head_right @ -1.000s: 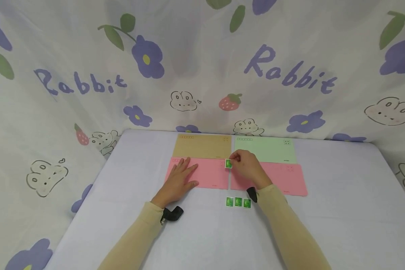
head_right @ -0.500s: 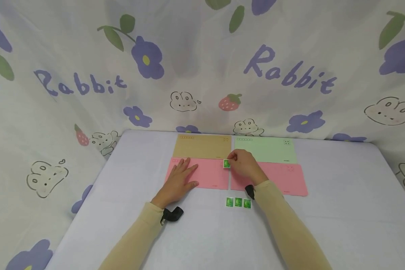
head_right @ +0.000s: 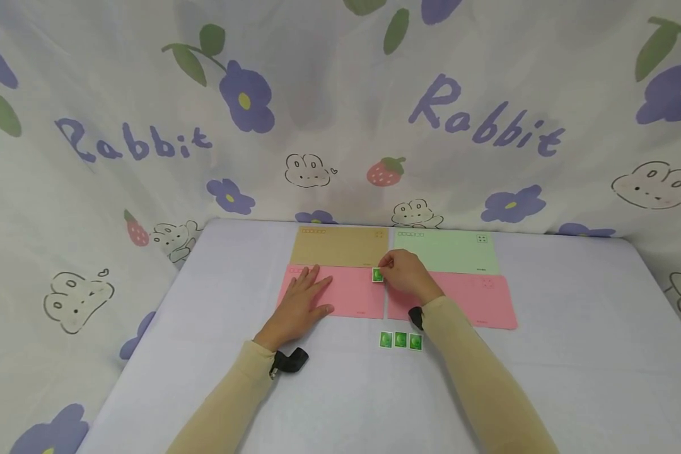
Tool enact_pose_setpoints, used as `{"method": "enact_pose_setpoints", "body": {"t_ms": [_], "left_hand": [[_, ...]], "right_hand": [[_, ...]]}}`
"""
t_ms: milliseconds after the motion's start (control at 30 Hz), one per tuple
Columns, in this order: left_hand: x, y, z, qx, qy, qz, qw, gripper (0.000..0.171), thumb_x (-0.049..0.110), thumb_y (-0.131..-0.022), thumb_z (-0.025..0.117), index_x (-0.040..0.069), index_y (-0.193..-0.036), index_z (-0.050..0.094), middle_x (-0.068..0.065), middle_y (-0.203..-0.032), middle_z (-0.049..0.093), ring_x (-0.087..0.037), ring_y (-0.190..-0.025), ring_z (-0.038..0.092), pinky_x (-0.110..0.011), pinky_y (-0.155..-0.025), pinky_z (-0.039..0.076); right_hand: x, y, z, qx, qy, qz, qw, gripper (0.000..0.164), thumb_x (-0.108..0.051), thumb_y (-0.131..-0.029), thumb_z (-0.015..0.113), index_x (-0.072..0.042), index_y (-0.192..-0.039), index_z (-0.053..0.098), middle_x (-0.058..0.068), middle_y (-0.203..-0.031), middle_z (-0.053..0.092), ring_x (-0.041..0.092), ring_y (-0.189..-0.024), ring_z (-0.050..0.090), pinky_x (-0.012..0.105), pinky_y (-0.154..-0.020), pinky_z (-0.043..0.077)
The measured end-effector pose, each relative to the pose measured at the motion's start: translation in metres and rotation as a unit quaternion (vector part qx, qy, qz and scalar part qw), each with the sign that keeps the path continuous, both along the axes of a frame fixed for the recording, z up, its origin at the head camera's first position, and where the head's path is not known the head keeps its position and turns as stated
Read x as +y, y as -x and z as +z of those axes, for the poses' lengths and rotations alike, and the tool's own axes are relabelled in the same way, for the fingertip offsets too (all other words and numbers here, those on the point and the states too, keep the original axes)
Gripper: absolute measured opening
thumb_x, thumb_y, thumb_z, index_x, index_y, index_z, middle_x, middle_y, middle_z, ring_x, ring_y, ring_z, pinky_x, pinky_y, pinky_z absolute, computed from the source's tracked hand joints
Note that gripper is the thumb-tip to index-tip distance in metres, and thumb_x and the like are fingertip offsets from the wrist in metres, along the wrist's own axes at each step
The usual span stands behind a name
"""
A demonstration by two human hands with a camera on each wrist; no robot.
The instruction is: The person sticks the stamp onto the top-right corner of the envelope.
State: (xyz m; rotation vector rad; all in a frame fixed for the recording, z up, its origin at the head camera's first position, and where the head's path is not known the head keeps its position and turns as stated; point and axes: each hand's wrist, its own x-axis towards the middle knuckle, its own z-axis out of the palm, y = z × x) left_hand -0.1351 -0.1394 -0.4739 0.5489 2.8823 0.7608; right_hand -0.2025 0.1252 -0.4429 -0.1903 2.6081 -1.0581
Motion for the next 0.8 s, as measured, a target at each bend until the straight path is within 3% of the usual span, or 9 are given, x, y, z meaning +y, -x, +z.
{"method": "enact_pose_setpoints", "body": {"t_ms": [800], "left_hand": [[0.001, 0.0007, 0.0001, 0.0, 0.002, 0.003, 1.0, 0.063, 0.032, -0.097, 0.067, 0.009, -0.151, 0.046, -0.02, -0.164, 0.02, -0.039, -0.153, 0.009, -0.053, -0.124, 0.006]], "right_hand": [[-0.0094, 0.0079, 0.0009, -0.02, -0.021, 0.012, 1.0, 0.018, -0.012, -0.099, 0.059, 0.001, -0.109, 0.067, 0.008, -0.087, 0.064, 0.018, -0.077, 0.057, 0.027, -0.065, 0.048]]}}
